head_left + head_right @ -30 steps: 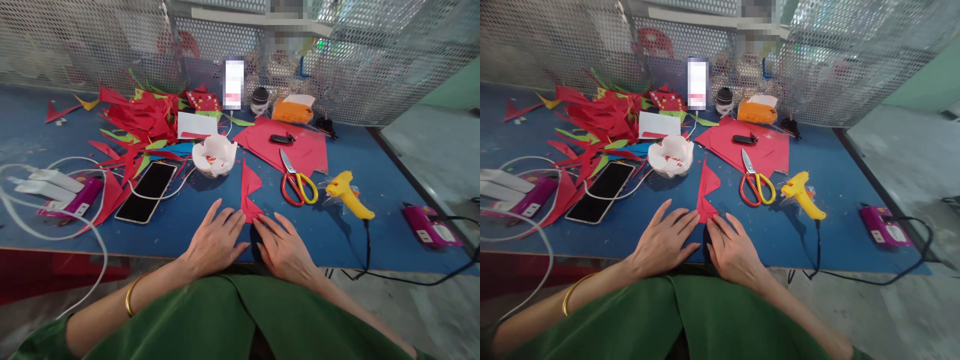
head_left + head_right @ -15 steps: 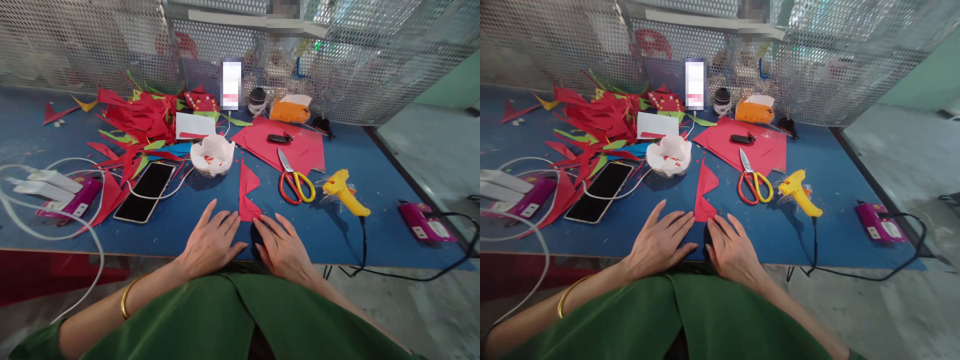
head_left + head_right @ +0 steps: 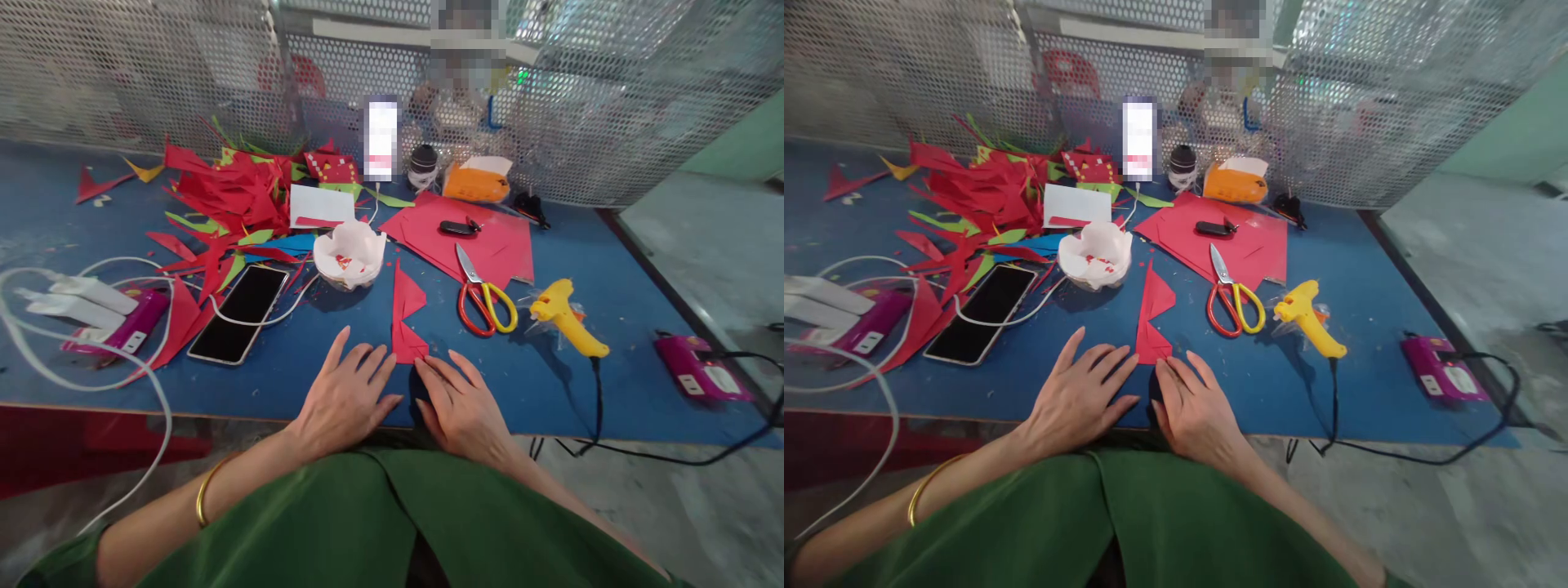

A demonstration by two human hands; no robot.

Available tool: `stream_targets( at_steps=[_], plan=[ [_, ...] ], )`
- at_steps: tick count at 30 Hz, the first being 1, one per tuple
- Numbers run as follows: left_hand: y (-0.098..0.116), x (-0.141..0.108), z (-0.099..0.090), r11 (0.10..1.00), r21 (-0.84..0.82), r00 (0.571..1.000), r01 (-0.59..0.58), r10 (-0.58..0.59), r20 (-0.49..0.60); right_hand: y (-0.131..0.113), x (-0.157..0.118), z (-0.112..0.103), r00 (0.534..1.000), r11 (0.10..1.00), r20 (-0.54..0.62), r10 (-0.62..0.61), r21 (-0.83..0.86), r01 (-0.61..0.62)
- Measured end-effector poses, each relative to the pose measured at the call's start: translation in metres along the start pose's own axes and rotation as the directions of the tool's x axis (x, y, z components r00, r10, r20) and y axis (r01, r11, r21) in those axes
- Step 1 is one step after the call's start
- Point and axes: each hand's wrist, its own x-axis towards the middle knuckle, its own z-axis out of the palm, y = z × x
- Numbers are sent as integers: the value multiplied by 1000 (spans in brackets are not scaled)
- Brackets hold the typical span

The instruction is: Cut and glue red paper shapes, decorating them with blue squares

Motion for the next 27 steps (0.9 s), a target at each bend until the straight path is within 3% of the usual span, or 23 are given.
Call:
stream_targets(
  at_steps=[9, 16, 19, 21, 23, 27],
  plan=[
    [0, 8, 2, 990, 28, 990, -138, 139, -32, -1, -1, 2, 1000, 1000, -13, -1, -7, 1],
    [-1, 14, 9, 992, 16, 991, -126, 127, -42, 0, -1, 5, 1000, 1000, -25, -5, 16, 5],
    [-4, 13, 11, 992, -69, 993, -104, 100, -66, 0, 0, 5, 1000, 1000, -22, -16, 25, 16],
    [-7, 14, 9, 982, -185, 996, -46, 31, -81, -1, -1, 4, 1000, 999, -30, -3, 41, 4],
    [-9, 16, 7, 947, -312, 990, 82, -114, -84, 0, -2, 3, 999, 996, -37, 38, 87, -35],
    [-7, 24, 3, 809, -448, 910, 381, -415, 26, 4, -4, 1, 989, 955, -12, 149, 260, -140]
  ],
)
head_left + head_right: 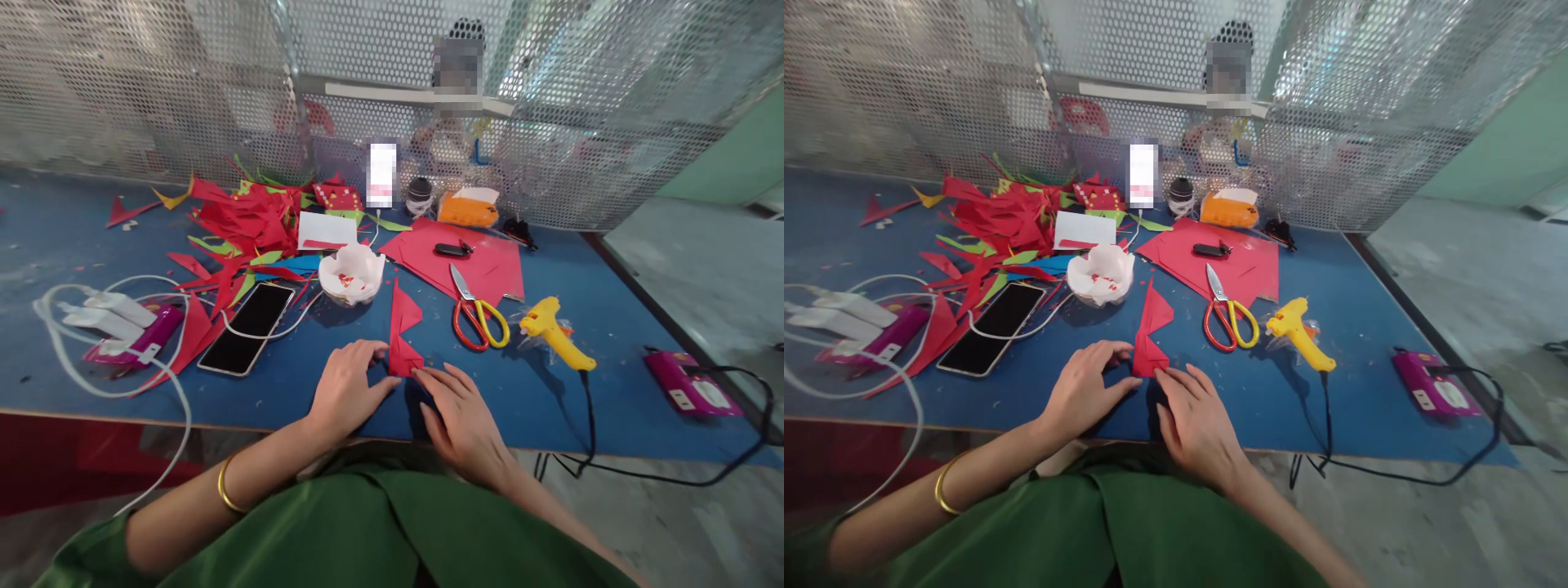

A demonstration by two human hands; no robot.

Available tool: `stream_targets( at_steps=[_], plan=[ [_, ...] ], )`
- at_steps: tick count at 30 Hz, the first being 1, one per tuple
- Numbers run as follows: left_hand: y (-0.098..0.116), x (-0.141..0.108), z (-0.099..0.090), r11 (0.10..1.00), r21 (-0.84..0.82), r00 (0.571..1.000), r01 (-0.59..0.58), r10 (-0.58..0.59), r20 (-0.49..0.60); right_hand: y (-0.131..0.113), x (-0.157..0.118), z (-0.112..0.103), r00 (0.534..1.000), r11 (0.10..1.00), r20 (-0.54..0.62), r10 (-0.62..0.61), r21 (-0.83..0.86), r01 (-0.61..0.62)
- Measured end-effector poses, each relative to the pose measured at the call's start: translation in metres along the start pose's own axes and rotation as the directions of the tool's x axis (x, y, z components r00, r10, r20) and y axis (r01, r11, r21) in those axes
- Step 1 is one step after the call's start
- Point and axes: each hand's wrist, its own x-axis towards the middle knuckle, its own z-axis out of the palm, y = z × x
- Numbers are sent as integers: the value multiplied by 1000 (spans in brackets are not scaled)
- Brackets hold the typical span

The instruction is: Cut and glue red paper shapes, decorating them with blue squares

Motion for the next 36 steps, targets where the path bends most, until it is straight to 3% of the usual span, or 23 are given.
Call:
stream_targets(
  at_steps=[3, 8, 12, 14, 19, 21, 24, 27, 31, 36],
  plan=[
    [3, 6, 3, 994, -51, 995, 98, -96, 39, 3, 0, -3, 996, 988, 19, 85, 130, -87],
    [1, 9, 5, 985, -161, 995, 70, -57, 85, 5, 0, -4, 979, 938, -9, 205, 286, -194],
    [-1, 9, -6, 936, -343, 981, 84, -18, 193, 11, 7, -17, 895, 845, -100, 434, 388, -367],
    [-3, 11, -15, 903, -422, 971, 84, 21, 237, 17, 19, -28, 865, 837, -149, 480, 373, -401],
    [-13, 19, -40, 861, -508, 968, 7, 121, 218, 42, 65, -42, 955, 971, -192, 224, 128, -202],
    [-18, 21, -49, 867, -497, 968, -23, 145, 207, 52, 80, -39, 991, 996, -100, 93, 16, -92],
    [-25, 24, -60, 874, -482, 962, -52, 174, 212, 61, 93, -33, 996, 999, 83, -22, -39, 25],
    [-29, 29, -71, 878, -473, 953, -75, 202, 224, 63, 95, -31, 978, 999, 206, -31, 17, 28],
    [-32, 37, -80, 859, -501, 931, -108, 264, 252, 62, 95, -34, 980, 998, 200, 11, 64, -25],
    [-34, 46, -83, 830, -540, 915, -143, 319, 248, 60, 98, -35, 960, 949, 267, 83, 273, -158]
  ],
)
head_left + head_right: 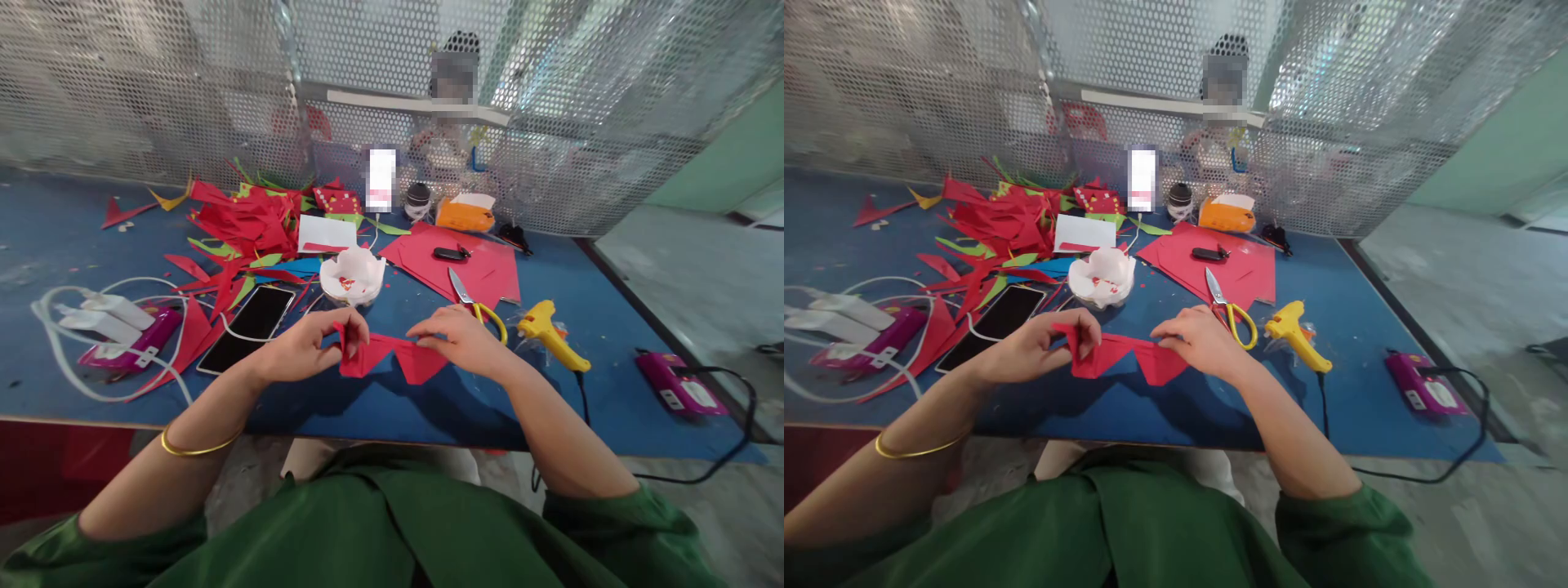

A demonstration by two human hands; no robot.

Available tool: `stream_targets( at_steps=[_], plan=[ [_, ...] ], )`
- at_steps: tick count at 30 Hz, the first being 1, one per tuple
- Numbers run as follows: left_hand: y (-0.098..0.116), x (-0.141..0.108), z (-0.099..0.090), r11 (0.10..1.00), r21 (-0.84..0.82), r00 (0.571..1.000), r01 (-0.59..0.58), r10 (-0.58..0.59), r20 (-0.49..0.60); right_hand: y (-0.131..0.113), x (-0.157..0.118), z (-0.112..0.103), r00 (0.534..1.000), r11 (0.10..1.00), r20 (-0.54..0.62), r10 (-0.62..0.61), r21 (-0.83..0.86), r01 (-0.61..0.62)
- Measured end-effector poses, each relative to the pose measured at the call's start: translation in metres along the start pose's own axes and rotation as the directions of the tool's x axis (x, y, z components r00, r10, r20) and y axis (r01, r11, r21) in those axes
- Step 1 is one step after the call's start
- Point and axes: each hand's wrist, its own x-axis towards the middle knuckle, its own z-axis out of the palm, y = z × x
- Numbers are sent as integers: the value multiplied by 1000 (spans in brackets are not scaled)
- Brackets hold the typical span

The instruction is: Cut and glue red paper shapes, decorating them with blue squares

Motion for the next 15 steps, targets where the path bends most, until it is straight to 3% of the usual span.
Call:
stream_targets(
  at_steps=[3, 4, 6, 7, 9, 10, 13, 15],
  plan=[
    [-7, 6, 1, 998, -58, 967, -3, -11, -256, -3, -3, -3, 995, 994, -59, 80, 80, -75],
    [-10, 8, 3, 997, -77, 923, 7, -36, -382, -3, -5, -4, 989, 986, -86, 123, 127, -111],
    [-14, 10, 8, 996, -64, 798, 59, -86, -597, -5, -10, -5, 964, 953, -142, 222, 240, -184],
    [-14, 10, 13, 994, -18, 727, 107, -90, -681, -5, -14, -4, 947, 930, -169, 274, 297, -216],
    [-11, 8, 25, 968, 150, 644, 203, -17, -765, -5, -22, 1, 903, 878, -219, 369, 400, -262],
    [-8, 6, 33, 942, 259, 666, 214, 53, -744, -5, -28, 6, 880, 853, -239, 411, 442, -278],
    [2, 0, 62, 847, 527, 876, 67, 204, -438, -7, -44, 23, 789, 773, -295, 539, 545, -324],
    [6, -2, 80, 741, 669, 930, -59, 284, -233, -11, -52, 36, 729, 732, -323, 604, 587, -346]
  ],
)
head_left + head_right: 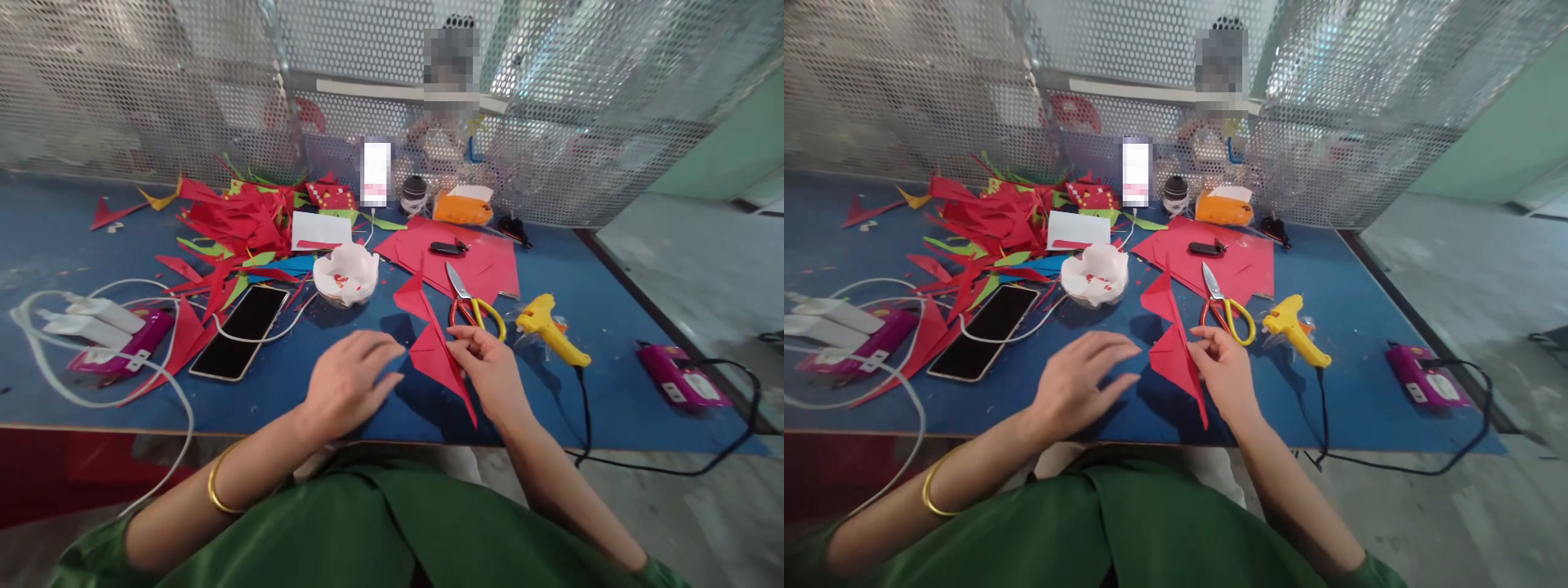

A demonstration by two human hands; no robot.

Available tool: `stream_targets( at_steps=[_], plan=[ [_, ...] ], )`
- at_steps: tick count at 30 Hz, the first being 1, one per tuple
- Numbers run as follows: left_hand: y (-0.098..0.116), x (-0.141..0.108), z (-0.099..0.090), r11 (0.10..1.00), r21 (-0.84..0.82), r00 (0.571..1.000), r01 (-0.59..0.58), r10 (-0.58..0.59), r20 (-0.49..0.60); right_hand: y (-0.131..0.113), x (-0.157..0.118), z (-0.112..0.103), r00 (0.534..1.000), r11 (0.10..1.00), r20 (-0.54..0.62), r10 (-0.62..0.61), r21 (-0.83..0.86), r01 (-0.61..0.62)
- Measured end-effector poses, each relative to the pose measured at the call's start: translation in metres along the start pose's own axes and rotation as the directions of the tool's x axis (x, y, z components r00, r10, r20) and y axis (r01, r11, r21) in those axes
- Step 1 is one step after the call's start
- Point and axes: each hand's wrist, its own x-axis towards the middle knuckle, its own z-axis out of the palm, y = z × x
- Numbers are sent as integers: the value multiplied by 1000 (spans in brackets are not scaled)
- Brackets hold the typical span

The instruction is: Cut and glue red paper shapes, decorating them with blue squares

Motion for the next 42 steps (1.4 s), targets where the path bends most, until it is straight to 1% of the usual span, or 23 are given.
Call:
stream_targets(
  at_steps=[1, 3, 4, 6, 8, 10, 13, 14, 15, 16, 18, 19, 20, 23, 26, 28, 31, 36, 39, 42],
  plan=[
    [6, -1, 5, 993, 71, 995, -90, 87, 54, 2, -5, 3, 999, 1000, -29, 18, 9, -17],
    [12, -1, 14, 956, 187, 972, -224, 205, 116, 5, -13, 11, 997, 999, -66, 36, 14, -35],
    [13, 0, 18, 935, 230, 960, -269, 241, 142, 6, -16, 15, 996, 999, -75, 38, 9, -38],
    [13, 1, 21, 906, 281, 945, -317, 278, 172, 6, -19, 22, 997, 999, -77, 32, -17, -33],
    [11, 1, 22, 901, 288, 943, -324, 281, 181, 7, -20, 25, 998, 998, -54, 9, -60, -12],
    [8, -1, 21, 919, 260, 951, -295, 257, 170, 8, -22, 23, 1000, 993, -4, -30, -116, 30],
    [4, -9, 21, 951, 214, 968, -224, 191, 164, 12, -27, 14, 986, 958, 89, -140, -239, 158],
    [3, -12, 22, 955, 209, 970, -210, 178, 163, 13, -29, 10, 971, 924, 128, -200, -306, 231],
    [3, -14, 22, 957, 209, 972, -203, 171, 163, 15, -30, 7, 945, 865, 177, -273, -385, 322],
    [2, -16, 23, 956, 213, 972, -201, 168, 164, 16, -31, 5, 906, 781, 237, -350, -461, 422],
    [3, -18, 24, 953, 225, 973, -201, 168, 160, 17, -34, 4, 804, 581, 359, -474, -559, 592],
    [4, -18, 24, 952, 232, 974, -199, 166, 157, 17, -35, 5, 754, 497, 403, -519, -576, 649],
    [4, -17, 24, 951, 238, 975, -196, 162, 155, 17, -35, 7, 720, 451, 424, -549, -575, 682],
    [6, -16, 22, 952, 238, 975, -191, 157, 155, 15, -37, 12, 668, 393, 463, -583, -559, 730],
    [5, -18, 17, 967, 196, 980, -165, 139, 140, 14, -39, 14, 645, 372, 499, -578, -543, 753],
    [4, -22, 13, 982, 160, 990, -104, 87, 114, 14, -40, 13, 656, 396, 486, -578, -536, 745],
    [2, -26, 9, 996, 94, 995, -2, -8, 104, 16, -44, 12, 710, 489, 413, -571, -524, 697],
    [-3, -25, 10, 998, -53, 988, 32, -24, 154, 20, -50, 16, 793, 637, 288, -536, -479, 604],
    [-7, -23, 13, 987, -118, 981, 107, -85, 173, 22, -51, 19, 841, 711, 238, -486, -452, 539],
    [-8, -21, 15, 971, -166, 969, 172, -137, 204, 21, -51, 22, 889, 767, 180, -420, -453, 454]
  ],
)
